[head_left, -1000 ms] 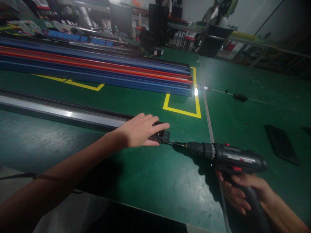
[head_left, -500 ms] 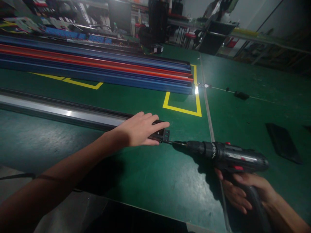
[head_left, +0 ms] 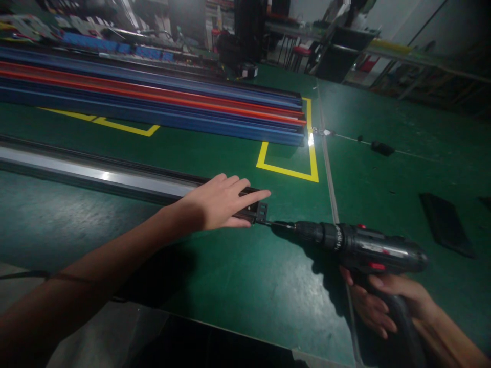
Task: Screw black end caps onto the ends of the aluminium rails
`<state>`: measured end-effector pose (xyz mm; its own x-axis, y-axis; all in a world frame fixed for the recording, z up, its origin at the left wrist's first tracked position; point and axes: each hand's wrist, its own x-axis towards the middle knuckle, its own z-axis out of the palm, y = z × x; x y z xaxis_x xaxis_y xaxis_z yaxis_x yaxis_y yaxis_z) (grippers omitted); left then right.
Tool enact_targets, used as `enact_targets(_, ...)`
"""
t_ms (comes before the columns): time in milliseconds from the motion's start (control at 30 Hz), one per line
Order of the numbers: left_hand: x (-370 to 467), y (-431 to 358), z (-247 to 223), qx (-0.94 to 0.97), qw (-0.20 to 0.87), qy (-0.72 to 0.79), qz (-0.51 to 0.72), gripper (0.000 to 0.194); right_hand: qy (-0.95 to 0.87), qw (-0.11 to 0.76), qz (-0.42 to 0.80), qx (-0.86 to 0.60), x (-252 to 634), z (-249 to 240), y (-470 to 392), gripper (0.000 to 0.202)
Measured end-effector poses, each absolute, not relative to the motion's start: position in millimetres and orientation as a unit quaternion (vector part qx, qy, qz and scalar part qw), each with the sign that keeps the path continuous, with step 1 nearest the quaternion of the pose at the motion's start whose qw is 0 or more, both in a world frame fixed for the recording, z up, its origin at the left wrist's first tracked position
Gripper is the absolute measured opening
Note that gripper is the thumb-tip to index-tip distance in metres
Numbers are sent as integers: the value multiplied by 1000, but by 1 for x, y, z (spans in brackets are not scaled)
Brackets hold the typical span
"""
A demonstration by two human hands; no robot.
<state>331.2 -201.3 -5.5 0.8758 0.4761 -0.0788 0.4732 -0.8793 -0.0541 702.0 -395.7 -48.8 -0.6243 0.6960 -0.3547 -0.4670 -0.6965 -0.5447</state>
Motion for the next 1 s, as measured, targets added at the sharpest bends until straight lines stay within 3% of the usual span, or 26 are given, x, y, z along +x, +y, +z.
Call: enact_targets(1000, 333, -203, -4, -966, 24, -252, 45, 78, -211, 337, 866, -302, 703, -47, -396, 27)
